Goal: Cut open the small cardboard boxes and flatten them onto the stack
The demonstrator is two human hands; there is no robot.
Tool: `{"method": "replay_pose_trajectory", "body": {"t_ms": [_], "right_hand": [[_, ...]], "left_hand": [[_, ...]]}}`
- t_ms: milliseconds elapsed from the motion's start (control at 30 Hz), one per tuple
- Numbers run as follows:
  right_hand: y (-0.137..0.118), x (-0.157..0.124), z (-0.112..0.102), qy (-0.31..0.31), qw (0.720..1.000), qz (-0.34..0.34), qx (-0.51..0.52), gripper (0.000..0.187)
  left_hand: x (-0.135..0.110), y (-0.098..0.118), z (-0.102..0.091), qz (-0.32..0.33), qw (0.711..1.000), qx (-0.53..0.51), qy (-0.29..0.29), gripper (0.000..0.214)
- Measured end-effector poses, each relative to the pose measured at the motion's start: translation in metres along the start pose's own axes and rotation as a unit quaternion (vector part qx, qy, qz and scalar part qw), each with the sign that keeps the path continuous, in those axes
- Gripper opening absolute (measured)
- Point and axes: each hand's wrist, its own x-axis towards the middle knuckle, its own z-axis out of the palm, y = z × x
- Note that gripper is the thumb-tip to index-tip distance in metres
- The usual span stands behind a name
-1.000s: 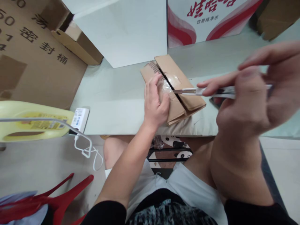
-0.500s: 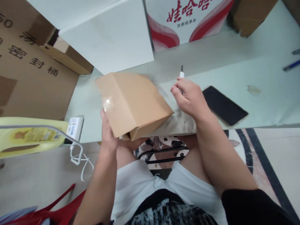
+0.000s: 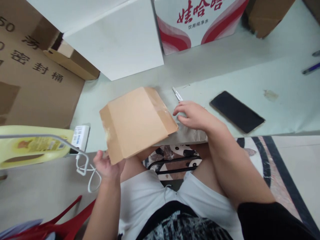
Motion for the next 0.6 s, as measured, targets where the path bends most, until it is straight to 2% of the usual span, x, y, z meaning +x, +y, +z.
{"method": "replay_pose_trajectory", "body": {"t_ms": [100, 233, 333, 433, 500, 600], "right_hand": [[-0.002, 0.0, 0.001, -0.048, 0.993, -0.079, 0.069, 0.034], [-0.005, 0.001, 0.002, -0.064, 0.967, -0.14, 0.204, 0.067], [-0.005, 0.004, 0.006, -0.045, 0.951, -0.133, 0.276, 0.088], [-0.005, 0.008, 0.011, -0.022, 0.958, -0.116, 0.262, 0.102], [-0.006, 0.009, 0.012, -0.009, 0.96, -0.117, 0.256, 0.104], [-0.01, 0.01, 0.01, 0.03, 0.951, -0.136, 0.275, 0.097]], "left_hand": [[-0.006, -0.005, 0.0, -0.003, 1.0, 0.013, 0.019, 0.064], [0.001, -0.01, 0.002, -0.013, 0.997, 0.033, 0.062, 0.058], [0.008, -0.005, 0.012, -0.029, 0.995, 0.021, 0.092, 0.063], [0.011, 0.001, 0.026, -0.03, 0.998, 0.003, 0.055, 0.064], [0.014, 0.003, 0.033, -0.025, 0.999, -0.006, 0.047, 0.062], [0.017, 0.003, 0.041, -0.017, 0.998, -0.004, 0.058, 0.059]]}}
